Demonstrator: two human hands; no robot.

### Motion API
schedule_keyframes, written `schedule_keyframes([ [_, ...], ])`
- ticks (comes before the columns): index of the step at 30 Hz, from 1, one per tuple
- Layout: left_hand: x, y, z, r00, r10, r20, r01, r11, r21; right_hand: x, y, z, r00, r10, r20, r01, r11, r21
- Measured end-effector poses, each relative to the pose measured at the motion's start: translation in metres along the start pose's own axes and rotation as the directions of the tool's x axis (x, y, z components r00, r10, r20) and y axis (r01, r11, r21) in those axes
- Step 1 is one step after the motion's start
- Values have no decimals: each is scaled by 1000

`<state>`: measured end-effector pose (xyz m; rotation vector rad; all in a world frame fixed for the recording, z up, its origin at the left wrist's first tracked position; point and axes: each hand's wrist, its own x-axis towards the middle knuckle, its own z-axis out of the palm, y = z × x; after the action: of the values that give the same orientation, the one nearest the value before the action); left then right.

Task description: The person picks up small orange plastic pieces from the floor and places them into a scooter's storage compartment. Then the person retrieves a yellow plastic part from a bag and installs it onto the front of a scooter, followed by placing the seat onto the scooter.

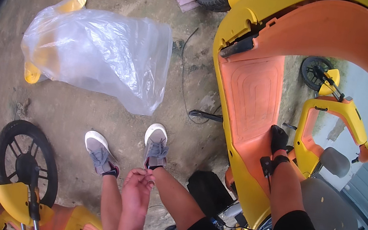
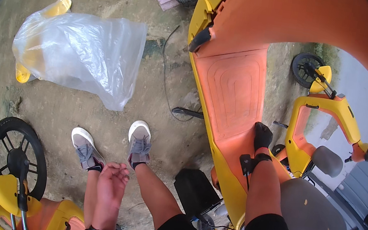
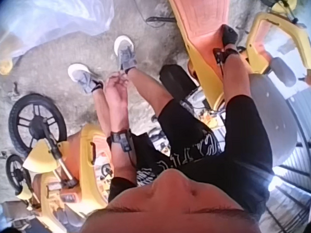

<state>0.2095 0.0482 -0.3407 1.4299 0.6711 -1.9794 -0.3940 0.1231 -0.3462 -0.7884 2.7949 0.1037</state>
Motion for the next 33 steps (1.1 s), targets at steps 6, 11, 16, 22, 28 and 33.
schedule_keyframes([
  [6, 0, 0, 2, 1000, -11, 13, 11, 1000, 8, 19, 17, 1, 999, 3, 38, -6, 998, 67],
  [11, -1, 1, 5, 1000, -6, 8, 6, 1000, 8, 23, 2, -10, 963, -105, 246, 64, 984, 168],
  [16, -3, 0, 1, 1000, -14, 20, 13, 1000, 21, 29, -18, -25, 796, -169, 582, -70, 928, 366],
  [22, -2, 2, -1, 1000, 8, 12, -8, 1000, 29, 32, -25, -33, 804, -44, 593, 60, 998, -9],
  [28, -4, 2, 3, 1000, -8, 7, 8, 999, 41, 29, -27, -34, 825, -144, 547, 154, 988, 28],
  [33, -10, -5, 25, 999, -13, 41, 10, 997, 71, 42, -20, -25, 833, -86, 547, 56, 996, 72],
])
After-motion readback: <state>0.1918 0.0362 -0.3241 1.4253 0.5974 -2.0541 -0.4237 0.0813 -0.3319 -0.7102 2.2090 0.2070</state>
